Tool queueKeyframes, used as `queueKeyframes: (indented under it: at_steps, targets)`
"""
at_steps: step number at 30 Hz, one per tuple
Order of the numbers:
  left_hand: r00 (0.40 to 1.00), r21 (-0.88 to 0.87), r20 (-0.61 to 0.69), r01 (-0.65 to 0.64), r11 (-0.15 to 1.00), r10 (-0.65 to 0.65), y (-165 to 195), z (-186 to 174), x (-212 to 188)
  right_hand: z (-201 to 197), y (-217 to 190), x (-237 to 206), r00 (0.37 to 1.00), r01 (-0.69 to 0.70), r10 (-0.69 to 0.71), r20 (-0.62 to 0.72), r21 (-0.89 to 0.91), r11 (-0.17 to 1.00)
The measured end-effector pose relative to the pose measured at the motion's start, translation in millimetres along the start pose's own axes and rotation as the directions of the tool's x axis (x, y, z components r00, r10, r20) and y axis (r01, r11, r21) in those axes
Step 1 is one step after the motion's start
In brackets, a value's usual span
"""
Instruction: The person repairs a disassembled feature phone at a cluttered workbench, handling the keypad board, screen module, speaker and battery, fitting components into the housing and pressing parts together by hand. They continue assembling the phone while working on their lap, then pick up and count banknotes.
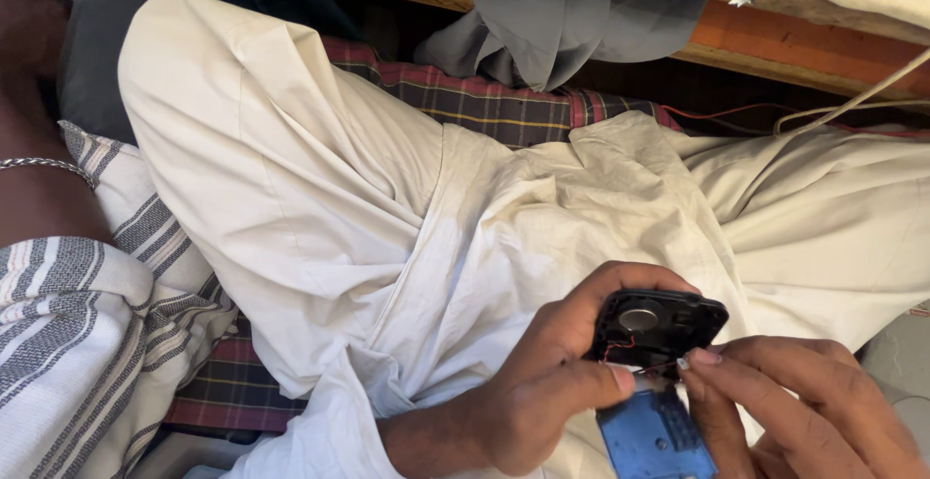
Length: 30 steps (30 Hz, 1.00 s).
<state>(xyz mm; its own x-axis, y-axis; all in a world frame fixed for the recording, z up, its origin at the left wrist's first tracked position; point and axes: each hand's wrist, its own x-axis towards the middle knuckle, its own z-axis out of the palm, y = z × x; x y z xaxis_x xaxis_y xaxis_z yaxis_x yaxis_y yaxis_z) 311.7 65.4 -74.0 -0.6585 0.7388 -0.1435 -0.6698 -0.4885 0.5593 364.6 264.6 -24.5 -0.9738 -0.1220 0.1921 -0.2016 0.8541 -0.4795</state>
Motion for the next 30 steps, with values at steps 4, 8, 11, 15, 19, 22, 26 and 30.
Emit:
queueKeyframes:
  at_steps: [4, 8, 11, 15, 19, 22, 26, 30]
  targets:
    - [0.999, -0.103, 0.039, -0.012, 0.995, 0.017, 1, 3, 1, 1, -4, -13, 0.989, -0.138, 0.136, -0.054, -0.035, 0.99]
    - [0.999, -0.134, 0.012, 0.051, 0.99, -0.05, 1, 5, 5, 2, -10, -13, 0.97, -0.237, 0.231, -0.081, -0.083, 0.968]
    - [0.994, -0.015, -0.012, 0.105, 0.994, -0.105, 4, 10, 4, 1, -15, -15, 0.945, -0.318, 0.31, -0.102, -0.076, 0.945]
    - [0.985, -0.012, -0.044, 0.169, 0.986, -0.169, 6, 17, 1, 2, -9, -27, 0.927, -0.363, 0.343, -0.152, -0.131, 0.922]
    - [0.978, -0.262, -0.017, 0.194, 0.945, -0.206, 0, 16, 7, 8, 4, -49, 0.923, -0.342, 0.329, -0.2, -0.032, 0.939]
    - [0.977, -0.286, -0.001, 0.206, 0.936, -0.215, -6, 12, 7, 9, 16, -55, 0.93, -0.306, 0.297, -0.214, -0.007, 0.952]
    - [0.972, -0.277, -0.003, 0.225, 0.934, -0.235, -14, 8, 5, 6, 13, -45, 0.935, -0.304, 0.294, -0.2, -0.025, 0.952]
    - [0.966, -0.202, 0.029, 0.256, 0.945, -0.256, -14, 6, 9, 4, -13, -28, 0.869, -0.462, 0.461, -0.179, 0.041, 0.886]
